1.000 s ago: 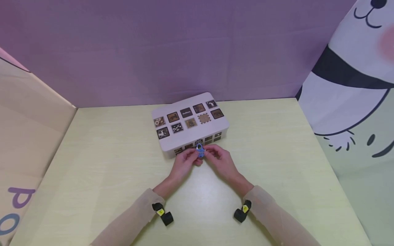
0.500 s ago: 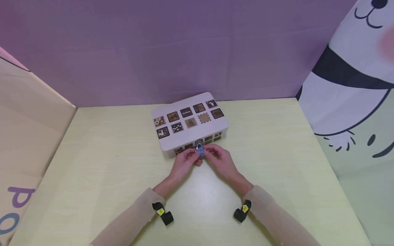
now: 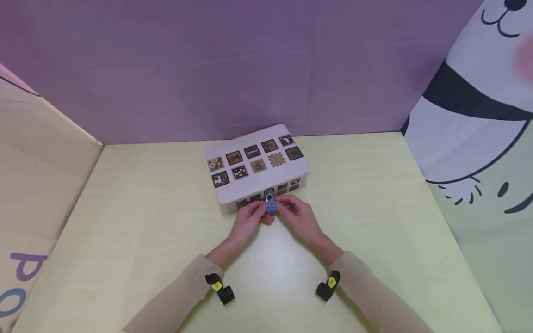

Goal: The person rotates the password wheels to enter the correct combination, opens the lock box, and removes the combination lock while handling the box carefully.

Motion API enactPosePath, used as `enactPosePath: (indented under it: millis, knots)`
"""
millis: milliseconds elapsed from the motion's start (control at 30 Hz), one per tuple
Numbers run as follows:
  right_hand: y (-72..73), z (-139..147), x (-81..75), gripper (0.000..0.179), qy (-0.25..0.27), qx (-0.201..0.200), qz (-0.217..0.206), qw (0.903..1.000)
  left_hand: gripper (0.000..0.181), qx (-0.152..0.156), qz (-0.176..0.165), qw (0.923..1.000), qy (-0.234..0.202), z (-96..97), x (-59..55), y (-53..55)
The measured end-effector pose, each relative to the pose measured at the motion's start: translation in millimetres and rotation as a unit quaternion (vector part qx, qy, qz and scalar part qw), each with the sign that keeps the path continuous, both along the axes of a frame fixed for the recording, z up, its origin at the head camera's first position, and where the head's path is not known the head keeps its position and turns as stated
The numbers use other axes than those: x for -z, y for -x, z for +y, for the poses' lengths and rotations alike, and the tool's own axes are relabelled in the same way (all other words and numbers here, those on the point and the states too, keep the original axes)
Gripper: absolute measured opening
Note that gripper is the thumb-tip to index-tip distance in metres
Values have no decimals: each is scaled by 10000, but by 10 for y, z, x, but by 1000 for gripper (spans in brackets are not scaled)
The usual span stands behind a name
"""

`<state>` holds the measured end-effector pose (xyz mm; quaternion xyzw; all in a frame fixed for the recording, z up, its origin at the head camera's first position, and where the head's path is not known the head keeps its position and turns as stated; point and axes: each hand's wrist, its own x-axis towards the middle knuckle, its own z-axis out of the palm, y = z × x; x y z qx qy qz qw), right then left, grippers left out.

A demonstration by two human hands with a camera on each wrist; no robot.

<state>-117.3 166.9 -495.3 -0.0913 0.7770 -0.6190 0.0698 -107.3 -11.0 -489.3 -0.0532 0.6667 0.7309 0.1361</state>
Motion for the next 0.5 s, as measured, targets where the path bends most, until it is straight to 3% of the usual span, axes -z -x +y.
enactPosePath:
  millis: [500]
  knots:
    - [6,18,9,27,99,-56,31,9999,27,90,31,9999,131,-7,-8,12]
